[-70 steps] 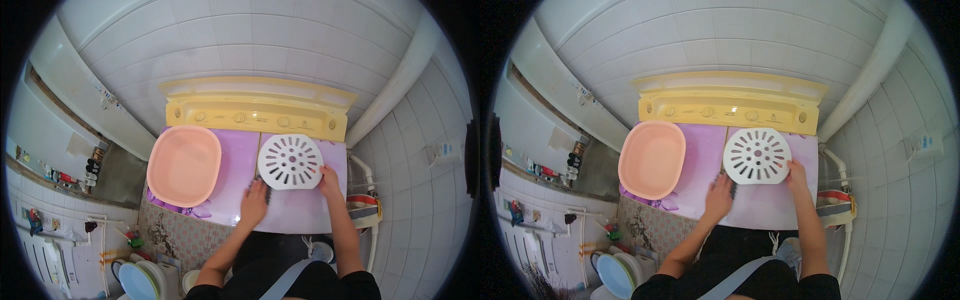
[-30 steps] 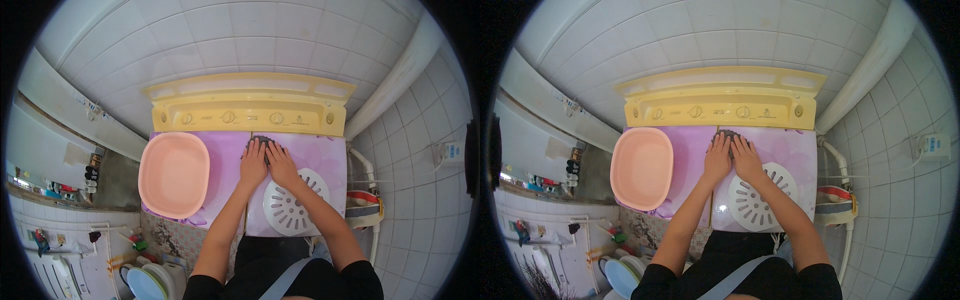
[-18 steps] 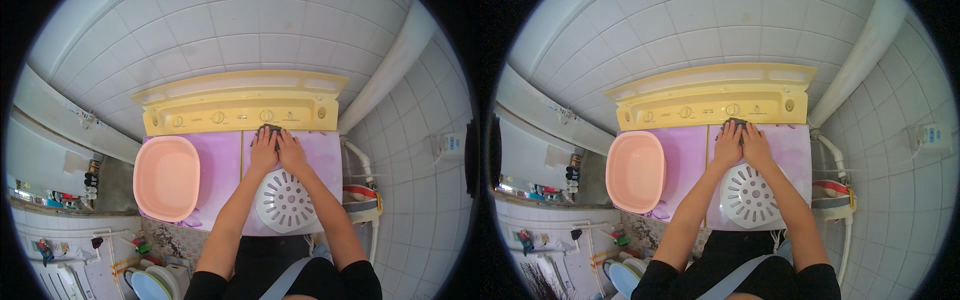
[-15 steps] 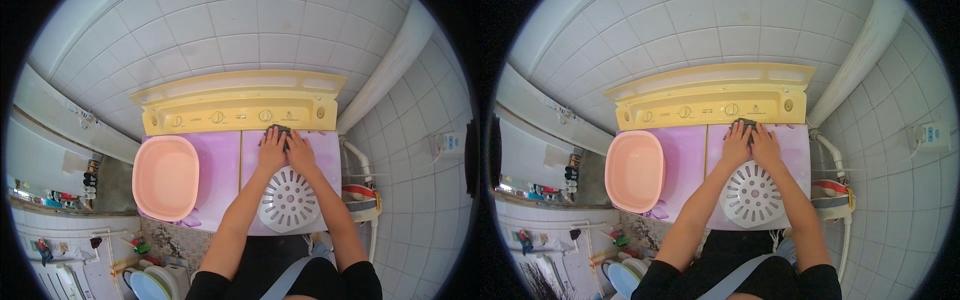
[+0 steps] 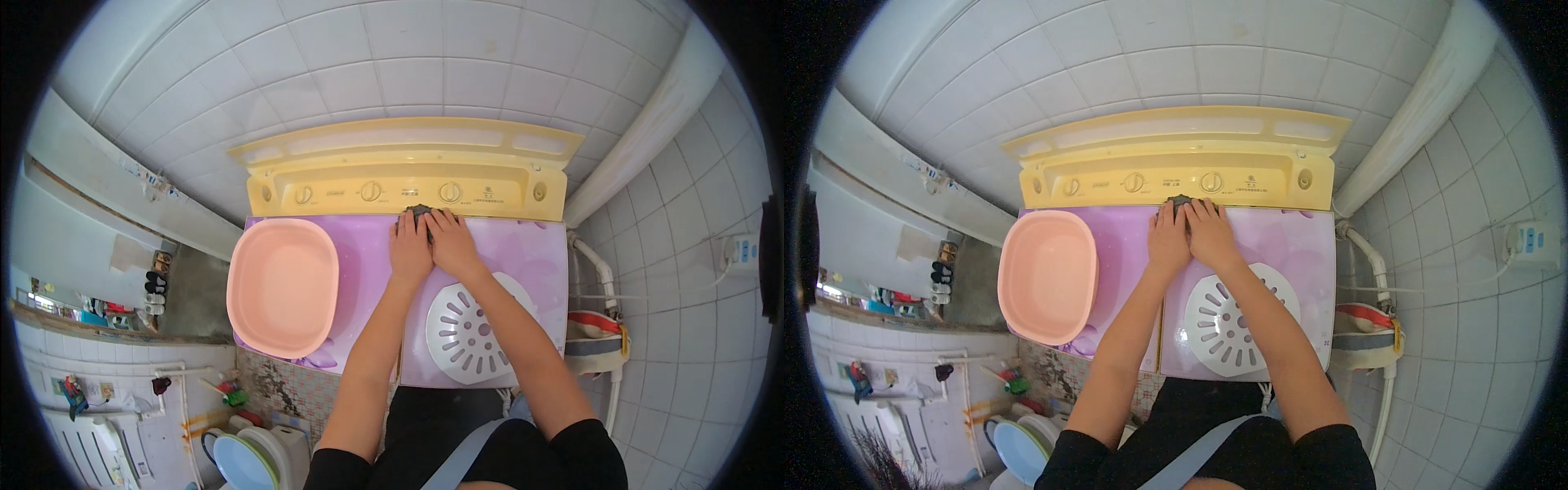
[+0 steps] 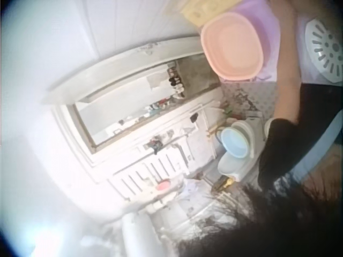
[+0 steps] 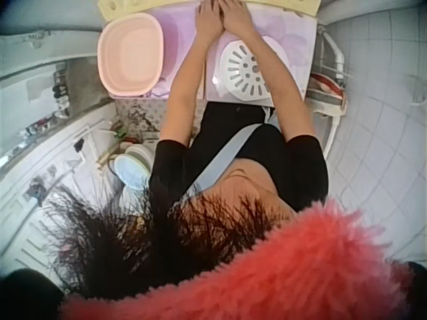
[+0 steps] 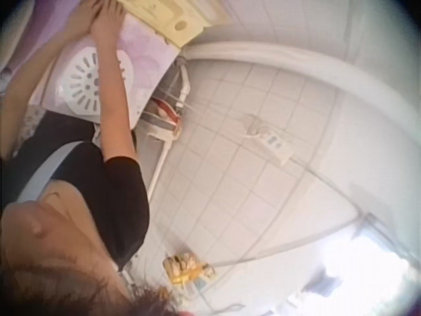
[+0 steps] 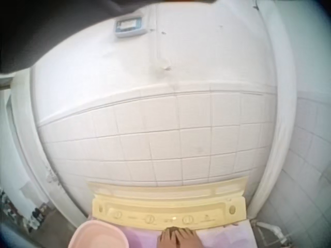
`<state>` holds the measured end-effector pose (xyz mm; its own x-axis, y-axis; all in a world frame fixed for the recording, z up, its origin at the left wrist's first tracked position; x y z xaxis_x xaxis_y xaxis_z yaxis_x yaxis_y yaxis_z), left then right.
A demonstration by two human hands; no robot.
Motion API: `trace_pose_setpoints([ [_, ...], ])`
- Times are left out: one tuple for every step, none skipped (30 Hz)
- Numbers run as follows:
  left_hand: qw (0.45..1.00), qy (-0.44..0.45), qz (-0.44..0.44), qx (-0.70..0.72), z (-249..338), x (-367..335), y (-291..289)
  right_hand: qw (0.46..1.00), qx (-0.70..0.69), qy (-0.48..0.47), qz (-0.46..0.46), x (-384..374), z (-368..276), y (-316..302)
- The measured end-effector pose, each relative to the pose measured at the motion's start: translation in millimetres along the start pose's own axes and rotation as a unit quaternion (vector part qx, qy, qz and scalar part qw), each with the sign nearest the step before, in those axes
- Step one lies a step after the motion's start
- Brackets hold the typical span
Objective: The person carries two basins to a bathroom, then uses a cloth to wipe various surfaces and internal components of a twin-tub washing machine, including the lids and control panel.
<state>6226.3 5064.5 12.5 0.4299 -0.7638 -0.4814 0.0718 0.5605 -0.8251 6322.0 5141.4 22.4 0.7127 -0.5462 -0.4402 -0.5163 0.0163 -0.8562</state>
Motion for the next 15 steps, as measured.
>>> trace_pose_setpoints([
  [1.0, -0.002, -0.004, 0.0, -1.5, -1.0, -0.4, 1.0, 0.002, 0.003, 0.001, 1.6, -1.8, -0.9],
  [1.0, -0.005, -0.008, 0.001, -1.1, -0.5, 0.6, 1.0, 0.004, 0.006, 0.001, 4.3, -1.0, -1.2],
  [1.0, 0.005, -0.008, 0.01, 2.1, 0.5, 2.5, 1.0, 0.024, -0.004, 0.009, 7.0, 3.3, -3.8],
  [1.0, 0.016, -0.008, 0.019, 7.1, 1.8, 5.0, 0.999, 0.044, -0.014, 0.018, 11.0, 10.9, -8.8],
  [0.999, 0.026, -0.008, 0.027, 10.9, 3.5, 7.2, 0.997, 0.063, -0.024, 0.027, 14.5, 16.6, -14.7],
  [0.998, 0.041, -0.007, 0.036, 15.9, 4.5, 10.0, 0.997, 0.068, -0.019, 0.024, 17.6, 23.6, -21.0],
  [0.997, 0.056, -0.007, 0.046, 22.1, 5.4, 13.3, 0.997, 0.074, -0.013, 0.021, 20.6, 31.9, -28.3],
  [0.996, 0.071, -0.005, 0.057, 29.9, 5.6, 17.2, 0.997, 0.081, -0.007, 0.018, 23.3, 39.3, -37.4],
  [0.995, 0.077, -0.011, 0.067, 37.3, 6.0, 20.8, 0.996, 0.085, 0.01, 0.004, 26.2, 44.0, -45.6],
  [0.993, 0.085, -0.016, 0.074, 43.3, 7.7, 23.0, 0.997, 0.07, 0.014, 0.006, 31.0, 48.8, -48.5],
  [0.992, 0.096, -0.021, 0.084, 52.3, 7.1, 24.7, 0.998, 0.058, 0.021, 0.009, 36.6, 56.8, -52.1],
  [0.99, 0.106, -0.025, 0.093, 58.3, 6.8, 24.7, 0.999, 0.045, 0.026, 0.012, 42.3, 64.1, -55.7],
  [0.987, 0.117, -0.043, 0.099, 61.8, 9.7, 22.8, 0.999, 0.017, 0.03, 0.012, 49.6, 70.9, -60.3],
  [0.983, 0.129, -0.072, 0.108, 67.3, 13.2, 18.3, 0.999, -0.011, 0.035, 0.012, 59.4, 78.2, -65.1],
  [0.978, 0.14, -0.1, 0.115, 70.5, 17.5, 12.6, 0.998, -0.04, 0.039, 0.012, 66.2, 80.1, -69.0],
])
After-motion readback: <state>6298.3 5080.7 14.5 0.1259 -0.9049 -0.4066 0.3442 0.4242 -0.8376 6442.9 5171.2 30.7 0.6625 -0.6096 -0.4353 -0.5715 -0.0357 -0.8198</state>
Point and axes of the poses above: each hand's wrist, its own x-axis away from the middle knuckle, its own y-axis out of the palm, z = x × y, the point moved 1 cm from there along -x, towards the middle knuckle, and after that the axes turned 12 degrees about z, right-handed, at the moved point
